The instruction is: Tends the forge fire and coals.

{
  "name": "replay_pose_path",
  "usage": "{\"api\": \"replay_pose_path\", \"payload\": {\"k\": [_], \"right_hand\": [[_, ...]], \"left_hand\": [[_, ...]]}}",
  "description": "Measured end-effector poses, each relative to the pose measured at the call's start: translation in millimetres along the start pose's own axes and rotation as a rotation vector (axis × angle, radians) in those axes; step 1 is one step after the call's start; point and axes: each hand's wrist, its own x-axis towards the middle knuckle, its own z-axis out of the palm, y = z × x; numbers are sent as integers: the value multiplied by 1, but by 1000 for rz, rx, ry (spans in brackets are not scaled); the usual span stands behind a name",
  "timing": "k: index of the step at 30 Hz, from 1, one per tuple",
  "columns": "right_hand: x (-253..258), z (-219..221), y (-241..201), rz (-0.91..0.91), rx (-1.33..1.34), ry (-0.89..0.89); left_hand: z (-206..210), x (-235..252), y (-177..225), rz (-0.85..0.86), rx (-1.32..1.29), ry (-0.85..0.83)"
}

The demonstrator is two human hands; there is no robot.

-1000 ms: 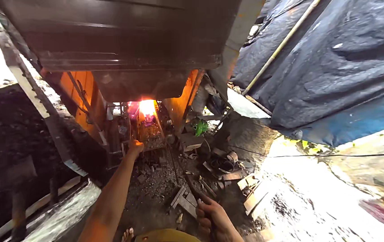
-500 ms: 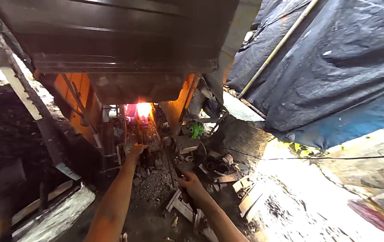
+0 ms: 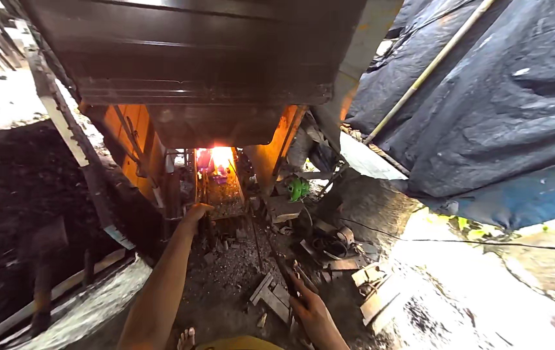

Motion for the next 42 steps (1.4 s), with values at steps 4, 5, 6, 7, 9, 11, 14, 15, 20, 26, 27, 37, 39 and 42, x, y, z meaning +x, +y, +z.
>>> {"api": "replay_pose_path", "payload": {"k": [4,5,6,7,9,11,14,15,20,26,27,37,39,42], "right_hand": [[-9,11,7,7,70,17],[-13,14,7,20,82,15],[-16,16,6,27,87,17],[-19,18,7,25,87,23],[-24,22,9,25,68,26],[-29,21,8,44,66,16],[-35,20,8,51,68,18],[-38,20,9,53,60,23],[-46,14,7,60,40,26],[-38,11,3,33,320,-43],[-29,11,-1,26,376,-57],[102,8,-111,180,608,-115],[87,11,-115,163,588,-104],[79,7,-111,104,459,-69]], "left_hand": [[-8,12,17,-8,75,36],[-9,15,21,-5,95,39],[-9,19,23,2,114,43],[-9,26,25,13,121,40],[-8,39,23,72,115,23],[-2,43,17,148,7,16],[16,40,8,160,-128,31],[24,40,2,162,-99,66],[45,43,-10,160,51,137],[29,45,-23,181,-148,71],[30,45,-24,183,-191,70],[36,47,-28,219,-124,49],[24,24,-41,182,-190,-6],[4,-21,-70,205,-247,-106]]}}
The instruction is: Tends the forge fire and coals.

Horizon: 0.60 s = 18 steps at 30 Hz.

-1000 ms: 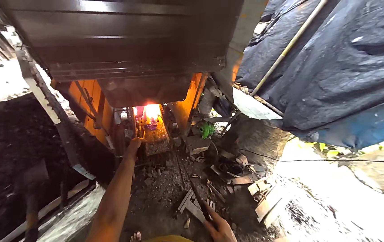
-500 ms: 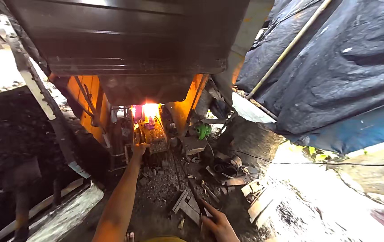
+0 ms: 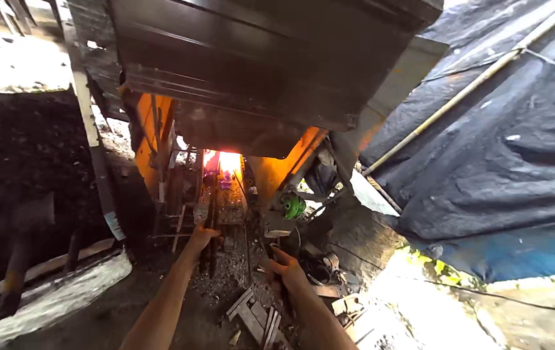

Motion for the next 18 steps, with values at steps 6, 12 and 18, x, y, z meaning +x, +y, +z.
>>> {"api": "replay_pose_path", "payload": {"k": [6,12,18], "right_hand": [[82,12,-43,-128,-353,98],[95,39,-22,-138,-477,169],[49,49,-8,-122,-324,165]], "left_hand": [[-46,-86,-21,14,101,-58],[-106,-170,-49,41,76,-22],[-176,-243,-74,20,103,68]]}}
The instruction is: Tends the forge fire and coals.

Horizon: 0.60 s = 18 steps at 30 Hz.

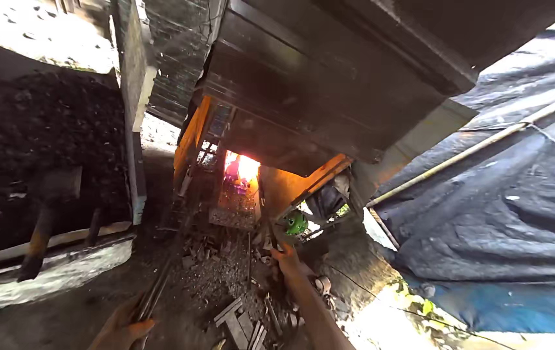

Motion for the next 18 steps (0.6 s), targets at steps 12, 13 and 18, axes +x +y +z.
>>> {"api": "replay_pose_path", "payload": {"k": [12,13,18], "right_hand": [[-47,32,7,54,92,5],[-52,34,7,63,93,3],[-72,27,5,-32,-64,35]], "left_hand": [[-42,10,-12,2,8,1],[-43,13,-12,-7,7,-6],[-47,20,-18,9,-46,-68]]}}
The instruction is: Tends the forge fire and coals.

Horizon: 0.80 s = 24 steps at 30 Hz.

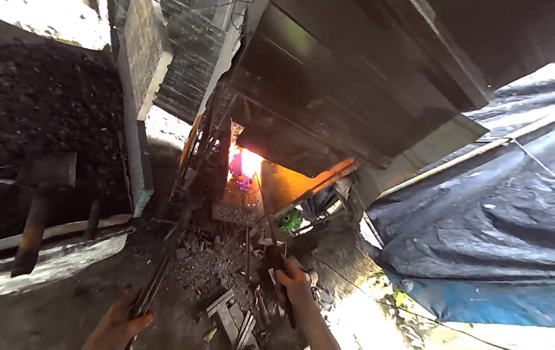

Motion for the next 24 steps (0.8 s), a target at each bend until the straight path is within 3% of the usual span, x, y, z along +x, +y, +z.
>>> {"api": "replay_pose_path", "payload": {"k": [2,5,9,12,14,20,24], "right_hand": [[21,-10,-17,-57,-227,35],[93,-13,-63,-114,-578,92],[192,14,-145,-140,-906,93],[238,30,-175,-141,-1058,75],[234,28,-175,-135,-1095,56],[140,2,-171,-124,-1242,129],[183,22,-185,-117,-1247,139]], "left_hand": [[0,-1,-1,14,-17,-23],[2,-3,0,-1,-33,-25],[4,-15,-7,16,-49,-37],[5,-21,-23,27,-37,-25],[1,-26,-36,39,-37,-9],[-21,-38,-56,-15,-12,9],[-41,-33,-54,-67,112,33]]}}
